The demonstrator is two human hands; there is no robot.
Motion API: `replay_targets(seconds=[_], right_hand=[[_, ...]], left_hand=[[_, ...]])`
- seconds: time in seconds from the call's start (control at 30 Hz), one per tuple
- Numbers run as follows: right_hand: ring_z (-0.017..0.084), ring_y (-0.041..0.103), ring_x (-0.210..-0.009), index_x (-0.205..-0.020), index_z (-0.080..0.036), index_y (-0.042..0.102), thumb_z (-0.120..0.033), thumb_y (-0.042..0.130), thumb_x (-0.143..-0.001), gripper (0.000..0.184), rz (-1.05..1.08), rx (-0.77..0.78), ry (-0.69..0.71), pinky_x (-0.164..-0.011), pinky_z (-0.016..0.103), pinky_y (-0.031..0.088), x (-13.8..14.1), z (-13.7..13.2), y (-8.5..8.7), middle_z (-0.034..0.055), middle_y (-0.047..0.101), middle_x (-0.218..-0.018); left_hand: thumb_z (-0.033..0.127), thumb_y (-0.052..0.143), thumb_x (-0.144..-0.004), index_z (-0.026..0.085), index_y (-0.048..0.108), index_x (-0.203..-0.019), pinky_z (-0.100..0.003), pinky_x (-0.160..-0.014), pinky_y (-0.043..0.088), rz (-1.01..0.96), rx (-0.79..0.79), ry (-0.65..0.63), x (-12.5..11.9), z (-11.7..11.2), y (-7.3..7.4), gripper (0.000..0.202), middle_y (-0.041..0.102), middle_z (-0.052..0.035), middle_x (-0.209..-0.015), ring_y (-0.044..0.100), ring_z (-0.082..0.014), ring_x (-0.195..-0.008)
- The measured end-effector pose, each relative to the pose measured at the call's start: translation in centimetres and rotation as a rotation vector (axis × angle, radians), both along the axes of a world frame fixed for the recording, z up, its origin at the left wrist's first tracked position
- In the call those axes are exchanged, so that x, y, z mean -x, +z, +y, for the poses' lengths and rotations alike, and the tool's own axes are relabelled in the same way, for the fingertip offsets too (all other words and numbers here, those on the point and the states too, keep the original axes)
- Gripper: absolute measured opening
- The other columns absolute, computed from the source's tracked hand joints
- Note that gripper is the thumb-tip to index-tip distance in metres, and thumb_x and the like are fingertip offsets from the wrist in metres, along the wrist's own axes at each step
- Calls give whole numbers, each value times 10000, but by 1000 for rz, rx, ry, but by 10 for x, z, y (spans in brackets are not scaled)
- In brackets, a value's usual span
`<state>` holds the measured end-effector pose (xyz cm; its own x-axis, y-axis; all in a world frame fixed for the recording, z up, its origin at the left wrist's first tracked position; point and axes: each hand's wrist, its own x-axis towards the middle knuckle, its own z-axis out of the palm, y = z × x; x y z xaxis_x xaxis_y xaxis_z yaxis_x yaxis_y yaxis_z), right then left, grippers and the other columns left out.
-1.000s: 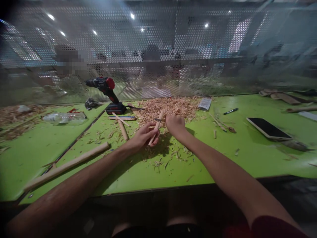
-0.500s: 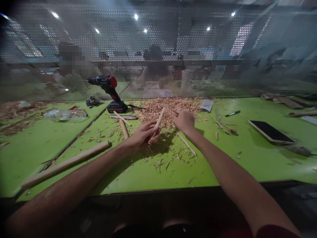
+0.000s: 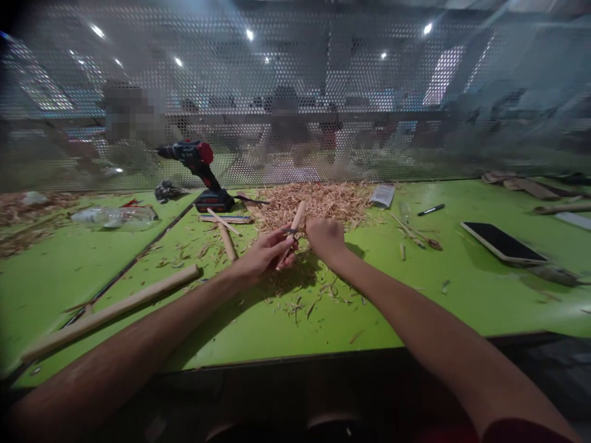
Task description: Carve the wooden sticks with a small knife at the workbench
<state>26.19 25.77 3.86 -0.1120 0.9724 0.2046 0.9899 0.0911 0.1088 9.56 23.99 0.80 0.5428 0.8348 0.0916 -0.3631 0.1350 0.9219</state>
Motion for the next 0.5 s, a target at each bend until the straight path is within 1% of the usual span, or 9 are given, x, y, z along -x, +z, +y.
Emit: replay_targets(seconds=[0.1,0.23,0.37,0.5], right_hand=[[246,692,-955,-1120,-160,692,-214,330,-1013,382,-10,-10,-5,-805,313,473,0,1,1,168,742,-1020],[259,697,-957,-1108,-136,679,-228,319,-1025,381,-15,-34,-15,-805,325,468,-3,4,2,179,739,-1006],[252,697,-948,-1103,-128,675,-263,295,-1039,409,-10,-54,-25,-809,323,463,-6,8,0,185,739,-996],[256,694,-949,-1119,-138,682,-242,316,-1026,391,-2,-66,-47,-804,323,463,-8,11,-2,182,740,-987]], left_hand=[[164,643,-899,130,543,-1316,-175,-459,419,23,-7,19,0,-2,3,431,595,2,-816,582,-81,-593],[181,627,-916,142,553,-1293,-169,-468,412,47,-29,-8,1,-2,4,386,587,-7,-852,585,-75,-609],[180,590,-943,177,519,-1346,-162,-475,411,50,-66,-52,3,2,0,409,577,-5,-870,578,-71,-622],[208,592,-952,166,501,-1373,-158,-476,416,49,-86,-76,6,6,-6,433,574,-10,-880,571,-70,-625]])
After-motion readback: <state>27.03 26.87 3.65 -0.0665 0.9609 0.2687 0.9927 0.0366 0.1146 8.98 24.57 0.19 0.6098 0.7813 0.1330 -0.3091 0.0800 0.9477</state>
